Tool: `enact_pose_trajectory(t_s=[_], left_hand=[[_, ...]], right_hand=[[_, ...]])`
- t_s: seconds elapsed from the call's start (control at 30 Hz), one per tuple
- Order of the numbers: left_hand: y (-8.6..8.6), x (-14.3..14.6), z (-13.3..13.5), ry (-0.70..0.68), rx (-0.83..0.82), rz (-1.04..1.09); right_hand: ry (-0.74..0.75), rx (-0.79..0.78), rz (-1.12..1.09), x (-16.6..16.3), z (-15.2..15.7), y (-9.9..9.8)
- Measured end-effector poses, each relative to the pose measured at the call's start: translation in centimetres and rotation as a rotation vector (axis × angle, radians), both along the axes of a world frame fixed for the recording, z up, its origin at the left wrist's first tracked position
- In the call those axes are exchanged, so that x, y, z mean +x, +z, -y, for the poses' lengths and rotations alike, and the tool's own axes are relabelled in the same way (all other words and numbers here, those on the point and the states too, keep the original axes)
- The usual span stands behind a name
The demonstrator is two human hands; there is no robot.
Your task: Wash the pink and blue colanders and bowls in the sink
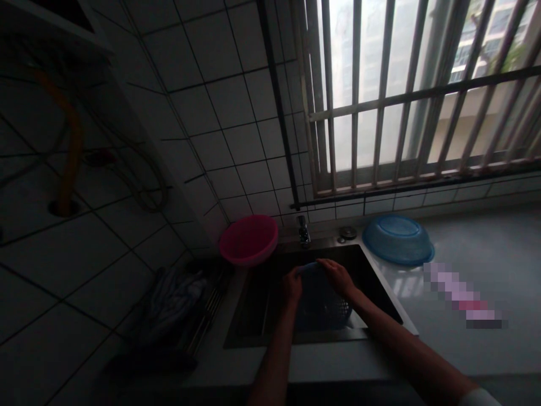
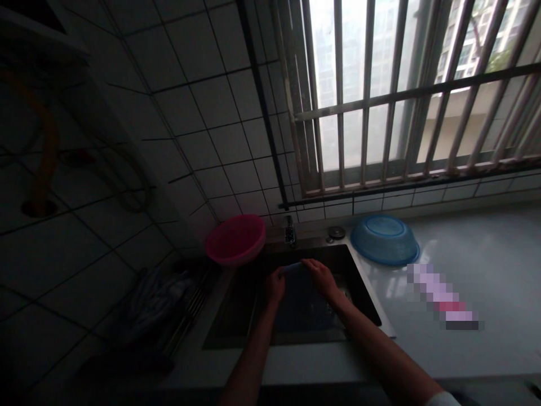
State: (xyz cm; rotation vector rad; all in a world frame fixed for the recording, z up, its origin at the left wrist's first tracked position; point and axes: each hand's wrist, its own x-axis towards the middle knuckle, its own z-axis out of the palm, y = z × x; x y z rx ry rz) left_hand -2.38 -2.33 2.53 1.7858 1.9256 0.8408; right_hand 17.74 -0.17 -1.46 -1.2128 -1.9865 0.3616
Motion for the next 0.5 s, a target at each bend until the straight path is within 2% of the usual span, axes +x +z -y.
enact_pose_trajectory(t_s=[0.3, 0.4, 0.5], left_hand=[[0.1, -0.1, -0.3, -0.019, 0.001, -0.016], [-0.1, 0.4, -0.2, -0.019, -0.002, -0.044], [-0.4, 0.9, 0.1, -0.103, -0.014, -0.083]], right_hand=[[-0.043, -0.110, 0.014, 1.1, -0.8, -0.5], [-0.002, -0.077, 0.019, 0.1, -0.4, -0.5], [0.093, -0.032, 0.034, -0.9, -0.1, -0.6]])
